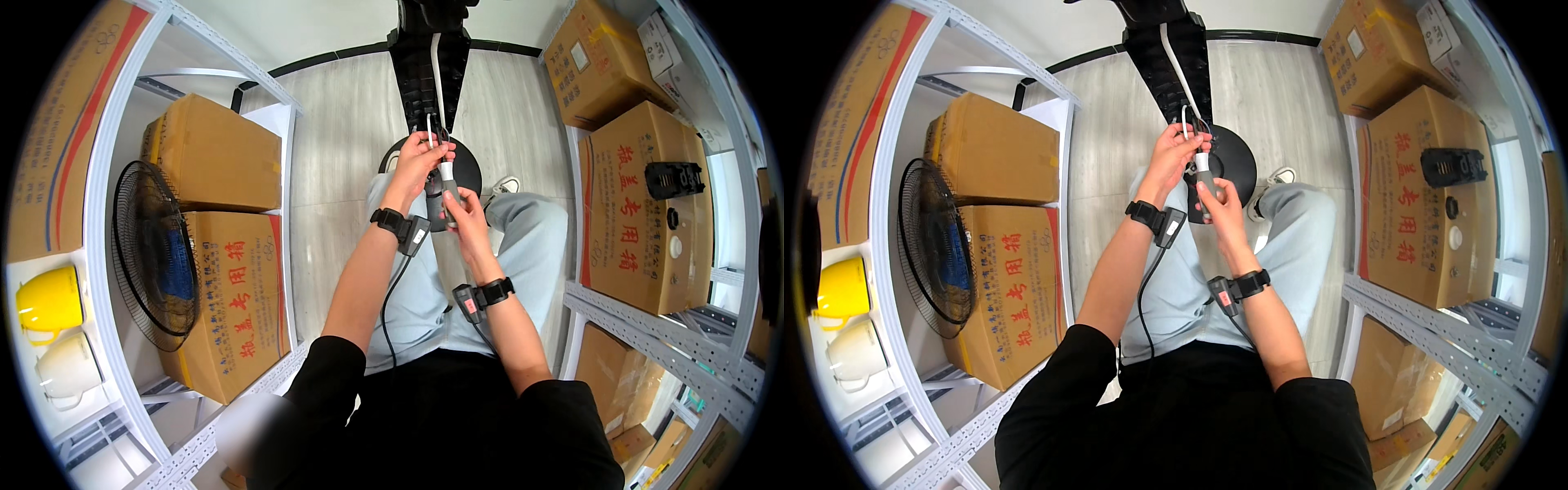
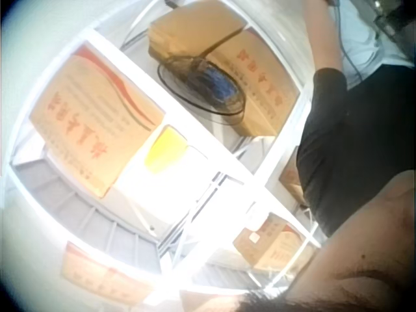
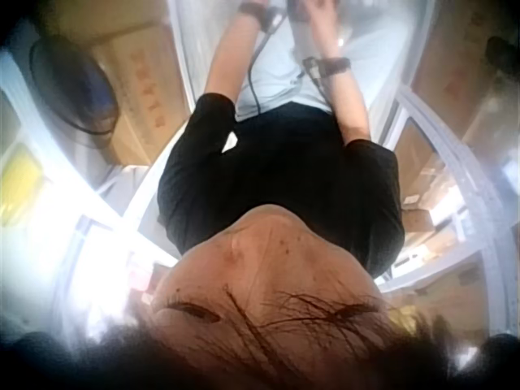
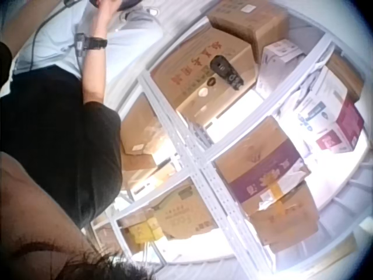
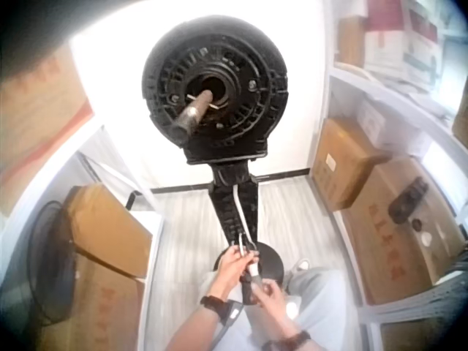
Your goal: The person sits on the floor and uses a screwdriver to remove screws from a standing fan. They detach the fan head, open the control box, and manipulate internal wires and components. The person then reattaches the fan head and continues adjusting the base.
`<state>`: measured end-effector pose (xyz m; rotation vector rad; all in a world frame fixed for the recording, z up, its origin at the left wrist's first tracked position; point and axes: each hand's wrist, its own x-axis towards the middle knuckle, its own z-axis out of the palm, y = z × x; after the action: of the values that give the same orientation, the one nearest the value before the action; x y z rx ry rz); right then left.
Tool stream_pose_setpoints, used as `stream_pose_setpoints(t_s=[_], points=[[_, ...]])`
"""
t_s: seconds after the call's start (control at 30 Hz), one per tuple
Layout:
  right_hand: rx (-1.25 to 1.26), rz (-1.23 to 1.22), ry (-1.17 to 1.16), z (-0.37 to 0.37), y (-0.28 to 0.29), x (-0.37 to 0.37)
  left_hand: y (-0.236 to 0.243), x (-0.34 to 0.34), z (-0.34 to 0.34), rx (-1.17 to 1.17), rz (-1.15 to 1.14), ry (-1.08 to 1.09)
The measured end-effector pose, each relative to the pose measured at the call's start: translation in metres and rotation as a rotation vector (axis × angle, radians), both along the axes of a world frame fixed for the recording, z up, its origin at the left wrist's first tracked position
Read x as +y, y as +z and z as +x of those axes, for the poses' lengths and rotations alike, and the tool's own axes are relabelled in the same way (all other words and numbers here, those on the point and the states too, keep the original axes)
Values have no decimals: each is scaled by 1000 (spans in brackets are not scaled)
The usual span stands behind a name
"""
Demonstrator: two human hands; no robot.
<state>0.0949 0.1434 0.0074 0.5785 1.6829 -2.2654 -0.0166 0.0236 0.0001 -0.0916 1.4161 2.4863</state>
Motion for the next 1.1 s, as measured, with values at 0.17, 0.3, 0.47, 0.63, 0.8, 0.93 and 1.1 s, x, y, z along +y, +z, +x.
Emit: stream_pose_setpoints(t_s=[0.17, 0.3, 0.47, 0.63, 0.8, 0.93, 1.1], points=[[-191, -937, 221, -11, -9, 22, -1, 0, 0, 13, 29, -7], [-12, -125, 60, -9, 7, 15, -2, 3, 0, 14, -12, 3], [53, -8, -29, -9, -5, 5, -12, 2, -2, -2, -37, 11], [-98, -829, 239, -9, 1, 27, -14, -1, -3, -5, -5, 0], [35, 233, -18, -10, 18, 10, 1, 3, 0, -24, -2, 0], [233, 496, -33, -6, -10, -6, -9, 2, -2, -11, 6, 44], [-132, -644, 134, -12, 0, 15, -10, 1, -2, -15, 7, 47]])
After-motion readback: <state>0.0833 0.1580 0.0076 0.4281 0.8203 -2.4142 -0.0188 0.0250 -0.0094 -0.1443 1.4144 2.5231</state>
